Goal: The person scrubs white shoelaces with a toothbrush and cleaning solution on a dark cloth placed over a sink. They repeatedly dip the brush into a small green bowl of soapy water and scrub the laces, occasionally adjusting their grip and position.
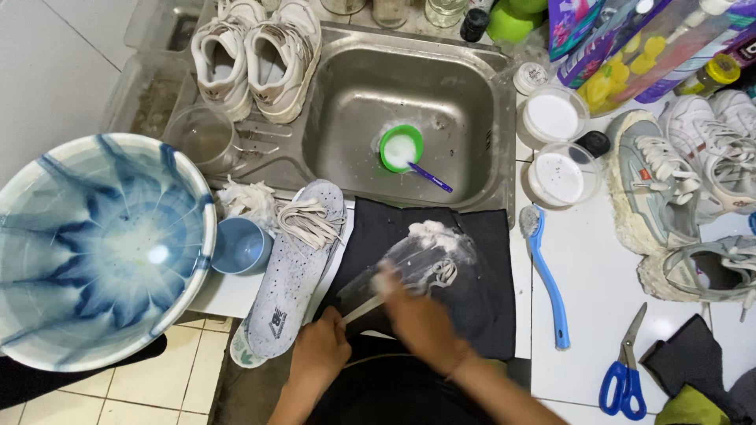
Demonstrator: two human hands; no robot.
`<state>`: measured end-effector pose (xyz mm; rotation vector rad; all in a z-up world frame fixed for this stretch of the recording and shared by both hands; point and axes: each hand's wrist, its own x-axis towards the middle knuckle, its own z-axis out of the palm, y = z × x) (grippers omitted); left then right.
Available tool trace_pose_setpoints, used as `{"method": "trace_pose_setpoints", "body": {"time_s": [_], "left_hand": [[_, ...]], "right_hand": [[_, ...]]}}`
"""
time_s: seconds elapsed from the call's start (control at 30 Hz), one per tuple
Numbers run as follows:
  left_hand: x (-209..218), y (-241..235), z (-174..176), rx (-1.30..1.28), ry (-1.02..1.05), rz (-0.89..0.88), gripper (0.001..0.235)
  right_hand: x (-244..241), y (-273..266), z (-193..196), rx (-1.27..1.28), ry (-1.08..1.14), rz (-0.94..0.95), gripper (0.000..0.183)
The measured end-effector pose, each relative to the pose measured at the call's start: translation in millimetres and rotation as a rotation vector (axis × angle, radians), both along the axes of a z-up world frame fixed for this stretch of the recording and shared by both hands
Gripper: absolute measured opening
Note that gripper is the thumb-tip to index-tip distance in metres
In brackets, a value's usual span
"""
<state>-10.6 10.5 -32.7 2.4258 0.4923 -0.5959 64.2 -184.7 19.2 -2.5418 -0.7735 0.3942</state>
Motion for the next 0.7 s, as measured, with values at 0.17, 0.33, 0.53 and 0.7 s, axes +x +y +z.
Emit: {"method": "trace_pose_setpoints", "body": {"time_s": [0.17, 0.33, 0.53, 0.7], "left_hand": [[-1, 1, -4, -0.01, 0.032, -0.04, 0.007], [2, 0, 7, -0.046, -0.042, 0.003, 0.004], [7, 0, 10, -0.088, 0.034, -0.057, 0.021], [4, -8, 4, -0.006, 0.005, -0.092, 0.039]], "right_hand": [[71, -84, -14, -0.238, 0.108, -0.4, 0.065], [86, -92, 29, 0.453, 0.332, -0.886, 0.055], [42, -52, 22, 0.307, 0.363, -0.847, 0.027], [-9, 0, 16, 0.218, 0.3, -0.264, 0.071]]}}
